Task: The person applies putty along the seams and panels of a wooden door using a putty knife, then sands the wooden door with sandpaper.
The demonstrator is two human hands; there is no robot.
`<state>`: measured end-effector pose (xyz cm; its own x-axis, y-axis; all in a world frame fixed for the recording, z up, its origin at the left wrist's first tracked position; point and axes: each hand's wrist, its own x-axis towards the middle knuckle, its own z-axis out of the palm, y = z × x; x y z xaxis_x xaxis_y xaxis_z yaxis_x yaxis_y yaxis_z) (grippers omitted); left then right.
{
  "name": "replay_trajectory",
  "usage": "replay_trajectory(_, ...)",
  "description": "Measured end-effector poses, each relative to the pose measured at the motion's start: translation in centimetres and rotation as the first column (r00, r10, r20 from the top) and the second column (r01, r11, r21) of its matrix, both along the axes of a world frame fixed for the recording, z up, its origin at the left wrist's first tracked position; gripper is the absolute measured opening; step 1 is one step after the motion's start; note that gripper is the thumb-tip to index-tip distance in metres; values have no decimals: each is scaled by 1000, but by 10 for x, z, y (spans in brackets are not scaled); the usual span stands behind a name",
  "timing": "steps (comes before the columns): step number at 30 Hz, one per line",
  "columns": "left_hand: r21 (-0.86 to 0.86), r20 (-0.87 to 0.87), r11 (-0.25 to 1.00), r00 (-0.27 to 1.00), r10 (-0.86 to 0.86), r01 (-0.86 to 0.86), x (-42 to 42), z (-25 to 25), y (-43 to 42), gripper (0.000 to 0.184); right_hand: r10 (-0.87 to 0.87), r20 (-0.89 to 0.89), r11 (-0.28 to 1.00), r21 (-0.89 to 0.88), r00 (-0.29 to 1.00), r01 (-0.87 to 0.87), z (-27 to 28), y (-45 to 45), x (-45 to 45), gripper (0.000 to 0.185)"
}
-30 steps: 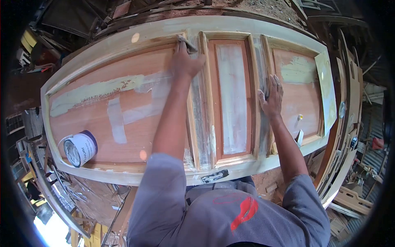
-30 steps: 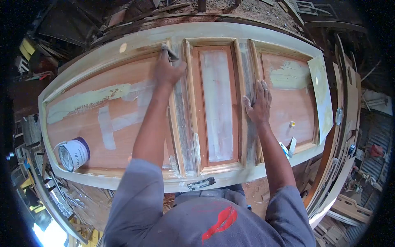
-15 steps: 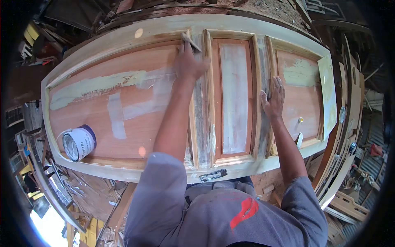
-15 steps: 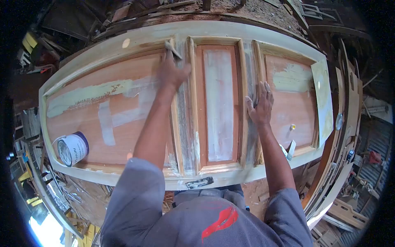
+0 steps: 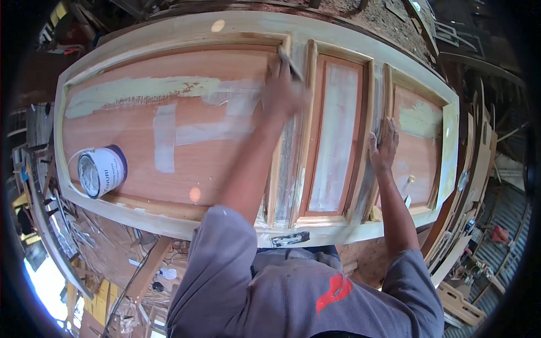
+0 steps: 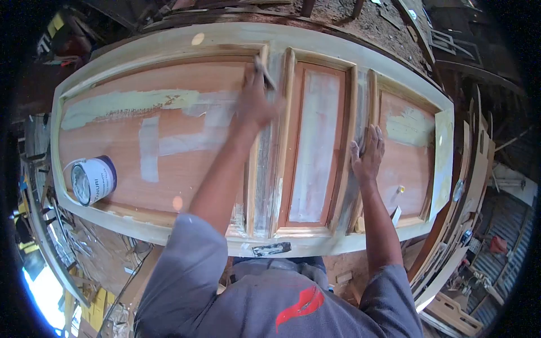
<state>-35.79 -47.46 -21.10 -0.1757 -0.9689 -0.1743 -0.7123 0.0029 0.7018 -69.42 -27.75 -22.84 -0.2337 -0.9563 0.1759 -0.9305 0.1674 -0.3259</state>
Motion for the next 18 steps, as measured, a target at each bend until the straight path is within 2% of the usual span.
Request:
replay_trajectory(3, -156, -65, 987, 997, 41, -51, 30, -17, 142, 99, 10, 19, 1000, -10, 1000, -9, -1, -6, -2, 78)
replay_trajectory(5, -212, -95, 977, 995, -26, 5, 54, 4, 221, 95, 13, 13, 1000, -4, 1000, -13, -4, -4, -6, 77)
replay_trajectory(8, -143, -248, 987, 968, 37, -74, 48, 2, 221, 95, 43, -30, 999, -3, 999, -43, -7, -4, -7, 77)
replay_trajectory(10, -97, -102, 991, 992, 79, -89, 27, -12, 150, 95, 33, -35, 999, 2, 999, -33, -8, -6, -6, 76)
replay_trajectory(11, -138, -83, 984, 992, 98, -109, 19, -9, 111, 95, 25, -42, 1000, 8, 999, -25, -6, -4, -5, 76)
replay_trajectory(14, -64, -191, 994, 979, 71, -84, 14, 13, 63, 97, 13, -42, 1000, 3, 999, -13, -4, -4, -2, 76)
replay_trajectory(15, 272, -175, 962, 984, 24, 25, 24, 31, 75, 99, 22, -62, 1000, 12, 998, -22, -5, 0, -1, 76)
replay_trajectory(18, -32, -219, 999, 976, 14, -22, 57, 0, 268, 101, 11, -90, 1000, -4, 996, -12, -8, -6, -5, 76)
